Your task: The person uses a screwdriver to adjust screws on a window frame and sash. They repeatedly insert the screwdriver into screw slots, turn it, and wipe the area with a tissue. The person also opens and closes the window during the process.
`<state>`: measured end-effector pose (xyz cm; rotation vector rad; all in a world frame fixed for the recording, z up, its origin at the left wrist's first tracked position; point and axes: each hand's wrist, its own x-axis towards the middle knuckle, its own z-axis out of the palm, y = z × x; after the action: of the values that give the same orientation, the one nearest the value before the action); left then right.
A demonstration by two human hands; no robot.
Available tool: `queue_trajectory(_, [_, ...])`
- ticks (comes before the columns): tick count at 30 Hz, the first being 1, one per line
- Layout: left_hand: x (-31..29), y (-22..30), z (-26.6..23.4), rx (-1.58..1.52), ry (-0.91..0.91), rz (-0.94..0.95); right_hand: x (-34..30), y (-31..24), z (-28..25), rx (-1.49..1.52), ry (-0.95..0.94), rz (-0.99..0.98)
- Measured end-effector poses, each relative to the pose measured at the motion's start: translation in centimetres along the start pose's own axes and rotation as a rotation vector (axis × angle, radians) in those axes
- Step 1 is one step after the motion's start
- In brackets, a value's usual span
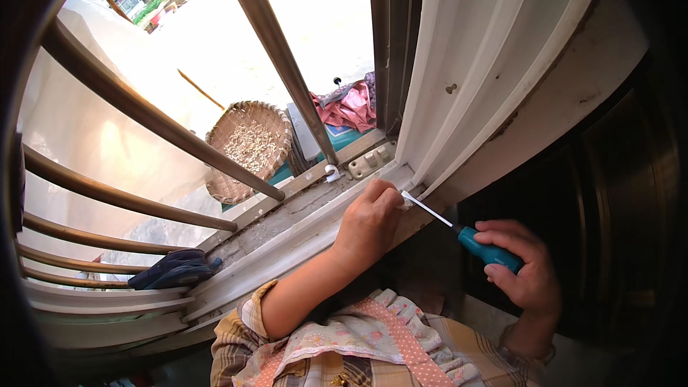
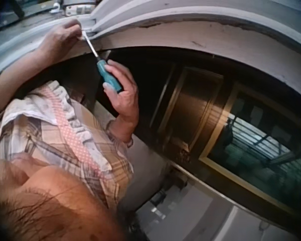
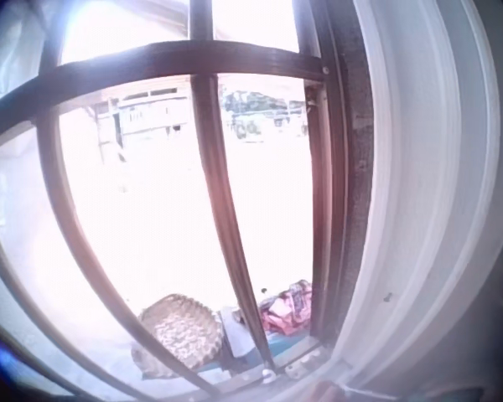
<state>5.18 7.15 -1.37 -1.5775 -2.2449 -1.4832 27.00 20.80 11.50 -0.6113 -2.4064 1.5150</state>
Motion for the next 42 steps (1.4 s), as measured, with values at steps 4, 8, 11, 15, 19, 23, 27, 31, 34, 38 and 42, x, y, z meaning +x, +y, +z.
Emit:
queue_trajectory(4, [0.3, 0.1, -0.6, 0.101, 0.036, -0.028, 0.9, -0.6, 0.5, -0.032, 0.000, -0.090])
queue_trajectory(8, [0.2, 0.3, -1.3, 0.043, 0.025, -0.092, 2.5, 0.0, 1.1, -0.044, 0.059, -0.267])
queue_trajectory(11, [0.1, 0.2, -1.6, -0.004, 0.004, -0.052, 2.4, -0.3, 1.6, -0.143, 0.154, -0.276])
queue_trajectory(15, [-0.1, 0.1, -1.6, 0.013, -0.039, 0.010, 1.7, -0.9, 0.5, -0.145, 0.276, -0.382])
queue_trajectory(19, [-0.1, 0.1, -1.4, 0.086, -0.049, 0.040, 1.0, -1.6, -0.2, -0.021, 0.376, -0.409])
queue_trajectory(23, [0.1, 0.2, -1.5, 0.156, -0.059, 0.050, 1.0, -2.6, -0.2, 0.058, 0.359, -0.343])
queue_trajectory(27, [0.3, 0.2, -1.6, 0.206, -0.055, 0.096, 1.8, -3.0, 0.2, 0.013, 0.275, -0.360])
queue_trajectory(31, [0.1, 0.0, -1.3, 0.198, -0.033, 0.077, 3.0, -3.0, 0.8, -0.143, 0.202, -0.467])
queue_trajectory(34, [0.1, 0.1, -1.3, 0.193, -0.036, 0.053, 3.7, -2.8, 1.3, -0.238, 0.169, -0.505])
queue_trajectory(38, [0.2, 0.3, -1.6, 0.174, -0.057, 0.033, 4.6, -3.3, 2.3, -0.366, 0.122, -0.525])
queue_trajectory(42, [0.3, 0.5, -1.8, 0.110, -0.066, -0.014, 6.4, -2.9, 3.4, -0.359, 0.055, -0.646])
